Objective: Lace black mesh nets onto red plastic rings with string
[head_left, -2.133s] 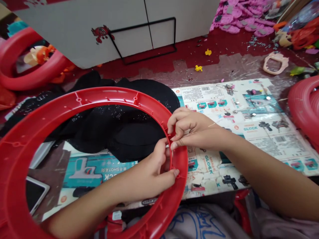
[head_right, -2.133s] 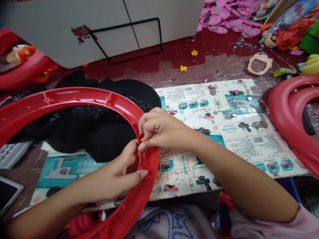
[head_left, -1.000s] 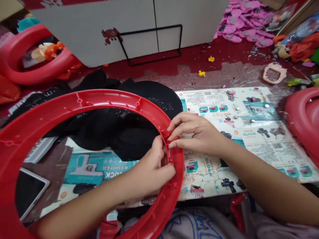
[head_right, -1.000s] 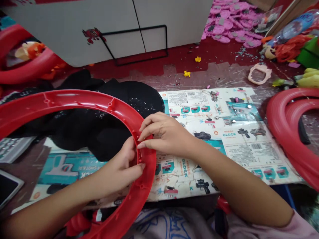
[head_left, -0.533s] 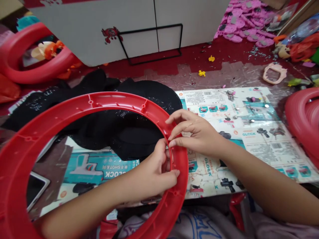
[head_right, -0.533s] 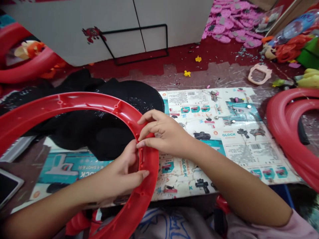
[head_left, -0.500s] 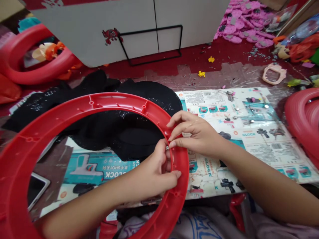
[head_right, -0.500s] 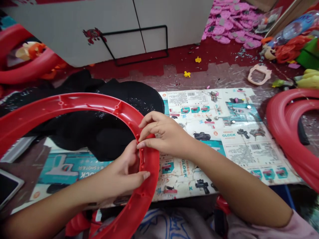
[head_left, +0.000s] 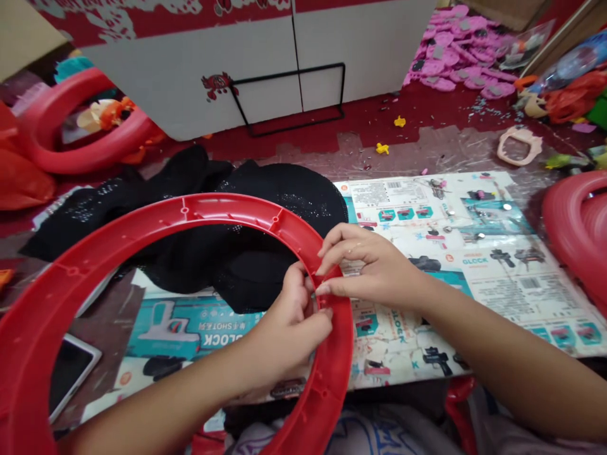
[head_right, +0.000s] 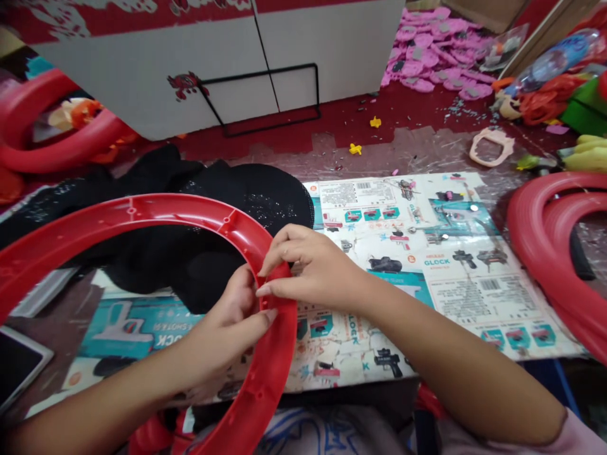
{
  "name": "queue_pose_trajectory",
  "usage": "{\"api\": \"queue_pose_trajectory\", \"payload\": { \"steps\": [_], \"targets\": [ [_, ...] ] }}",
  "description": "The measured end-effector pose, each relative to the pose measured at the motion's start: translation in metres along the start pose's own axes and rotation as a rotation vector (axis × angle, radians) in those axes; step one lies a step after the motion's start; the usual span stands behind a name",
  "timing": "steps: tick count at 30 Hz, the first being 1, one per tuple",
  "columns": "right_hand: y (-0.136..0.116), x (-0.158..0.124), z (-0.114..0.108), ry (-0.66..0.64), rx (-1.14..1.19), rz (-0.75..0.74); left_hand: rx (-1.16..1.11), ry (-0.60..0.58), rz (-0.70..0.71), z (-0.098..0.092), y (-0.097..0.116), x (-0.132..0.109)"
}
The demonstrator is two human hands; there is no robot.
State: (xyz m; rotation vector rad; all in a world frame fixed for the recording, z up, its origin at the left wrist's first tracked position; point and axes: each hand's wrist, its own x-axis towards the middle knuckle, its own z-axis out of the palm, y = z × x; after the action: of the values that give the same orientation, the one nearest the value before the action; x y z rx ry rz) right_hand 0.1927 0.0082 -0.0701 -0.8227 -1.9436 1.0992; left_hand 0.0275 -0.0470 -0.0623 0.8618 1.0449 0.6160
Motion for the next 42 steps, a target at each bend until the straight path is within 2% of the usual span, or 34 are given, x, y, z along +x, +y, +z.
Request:
{"api": "queue_pose_trajectory", "payload": {
  "steps": [9,19,25,31,33,35,37,42],
  "targets": [
    [-0.004,-0.001,-0.007,-0.080,0.016,0.051,0.121,-0.199,-0.119,-0.009,-0.001,-0.005],
    [0.001,-0.001,-0.007,-0.105,-0.062,-0.015,0.177,-0.269,-0.187,-0.011,-0.001,-0.010],
    [0.005,0.000,-0.009,-0.122,-0.166,-0.144,0.029,-0.216,-0.240,-0.007,-0.001,-0.008],
    [0.006,0.000,-0.011,-0.139,-0.204,-0.209,-0.111,-0.193,-0.145,-0.001,0.005,-0.004],
    [0.005,0.000,-0.009,-0.163,-0.213,-0.208,-0.148,-0.152,-0.063,0.000,0.005,-0.001],
    [0.004,0.000,-0.008,-0.178,-0.208,-0.179,-0.126,-0.060,-0.003,0.001,0.004,0.001],
    [0.003,0.000,-0.006,-0.143,-0.166,-0.128,-0.073,-0.003,-0.003,0.002,0.004,0.001],
    [0.000,-0.001,-0.007,-0.043,-0.011,-0.098,-0.009,-0.056,-0.099,0.001,0.003,-0.007]
  ]
}}
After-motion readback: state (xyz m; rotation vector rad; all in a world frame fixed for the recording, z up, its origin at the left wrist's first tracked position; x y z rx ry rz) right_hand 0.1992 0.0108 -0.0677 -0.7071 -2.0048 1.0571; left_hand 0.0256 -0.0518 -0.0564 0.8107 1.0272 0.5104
